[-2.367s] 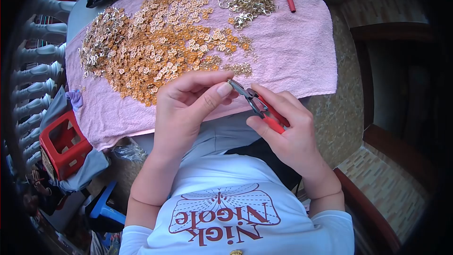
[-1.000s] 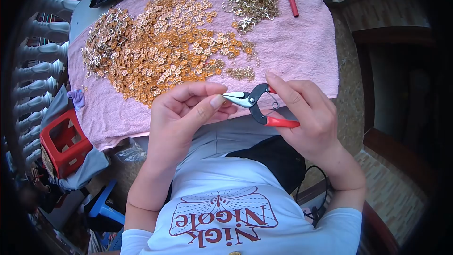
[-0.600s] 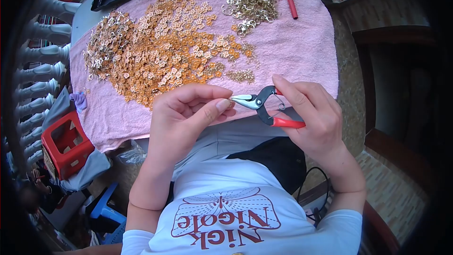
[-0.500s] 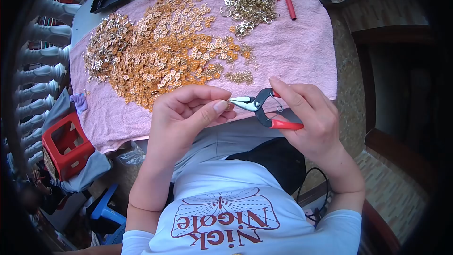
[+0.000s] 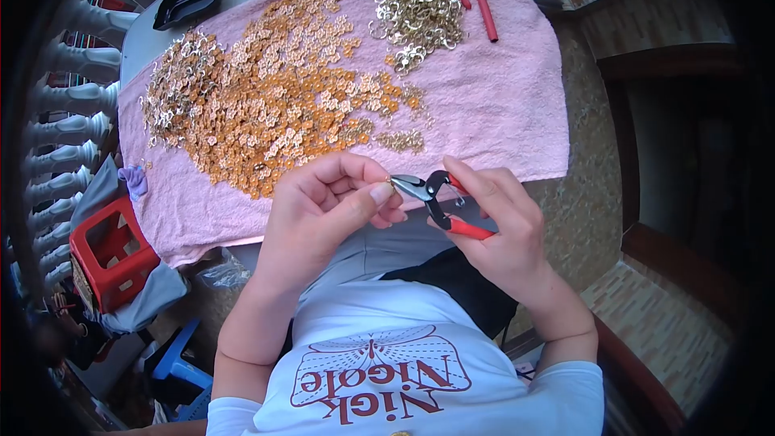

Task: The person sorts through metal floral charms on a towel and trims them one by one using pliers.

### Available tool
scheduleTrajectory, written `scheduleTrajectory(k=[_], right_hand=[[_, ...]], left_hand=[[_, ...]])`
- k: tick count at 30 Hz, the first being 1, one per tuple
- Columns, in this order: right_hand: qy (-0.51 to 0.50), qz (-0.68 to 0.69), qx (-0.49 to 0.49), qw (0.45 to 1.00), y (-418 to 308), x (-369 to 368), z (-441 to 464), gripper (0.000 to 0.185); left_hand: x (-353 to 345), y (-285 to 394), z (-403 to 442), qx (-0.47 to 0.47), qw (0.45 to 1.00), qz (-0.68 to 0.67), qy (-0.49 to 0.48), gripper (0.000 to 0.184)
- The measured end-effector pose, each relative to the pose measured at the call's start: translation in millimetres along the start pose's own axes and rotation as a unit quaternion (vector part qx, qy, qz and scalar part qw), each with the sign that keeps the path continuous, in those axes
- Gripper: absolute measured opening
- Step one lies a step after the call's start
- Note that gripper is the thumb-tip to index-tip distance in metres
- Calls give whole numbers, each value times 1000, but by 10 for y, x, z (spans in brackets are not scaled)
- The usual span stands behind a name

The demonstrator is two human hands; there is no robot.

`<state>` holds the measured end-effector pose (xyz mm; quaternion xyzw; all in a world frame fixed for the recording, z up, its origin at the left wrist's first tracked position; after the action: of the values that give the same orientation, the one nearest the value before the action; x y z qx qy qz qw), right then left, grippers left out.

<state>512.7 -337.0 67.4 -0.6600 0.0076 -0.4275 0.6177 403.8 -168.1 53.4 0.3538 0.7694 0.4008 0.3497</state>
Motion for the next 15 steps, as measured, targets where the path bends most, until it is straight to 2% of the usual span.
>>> scheduleTrajectory(k=[2, 4, 5, 6, 7, 9, 13, 15], right_hand=[[8, 2, -6, 1000, 35, 32, 22, 61], [19, -7, -10, 1000, 96, 88, 67, 61], [30, -14, -16, 999, 132, 127, 88, 61], [43, -20, -22, 999, 162, 162, 107, 61], [56, -26, -28, 998, 183, 192, 125, 61], [64, -24, -31, 997, 199, 218, 158, 61], [82, -17, -49, 995, 226, 239, 188, 61], [86, -21, -48, 995, 234, 236, 201, 60]], left_hand=[[5, 82, 23, -21, 998, 60, 13, 14], [74, 291, 122, -130, 946, 283, 88, 13], [129, 309, 257, -131, 946, 282, 88, 13], [165, 453, 384, -264, 863, 410, 136, 14], [131, 579, 471, -386, 742, 520, 177, 15], [103, 695, 712, -426, 678, 566, 195, 20], [22, 708, 1038, -399, 677, 589, 190, 15], [78, 701, 1128, -314, 734, 575, 176, 13]])
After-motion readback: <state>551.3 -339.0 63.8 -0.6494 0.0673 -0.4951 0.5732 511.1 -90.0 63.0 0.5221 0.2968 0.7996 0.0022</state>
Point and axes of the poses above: each hand's wrist, its own z-axis towards the middle knuckle, its own x-axis out of the back of the hand, y = z × x, the point moved 5 cm from there along z, towards the middle knuckle, and after that the axes turned 8 degrees about z, right-handed, at the moved point
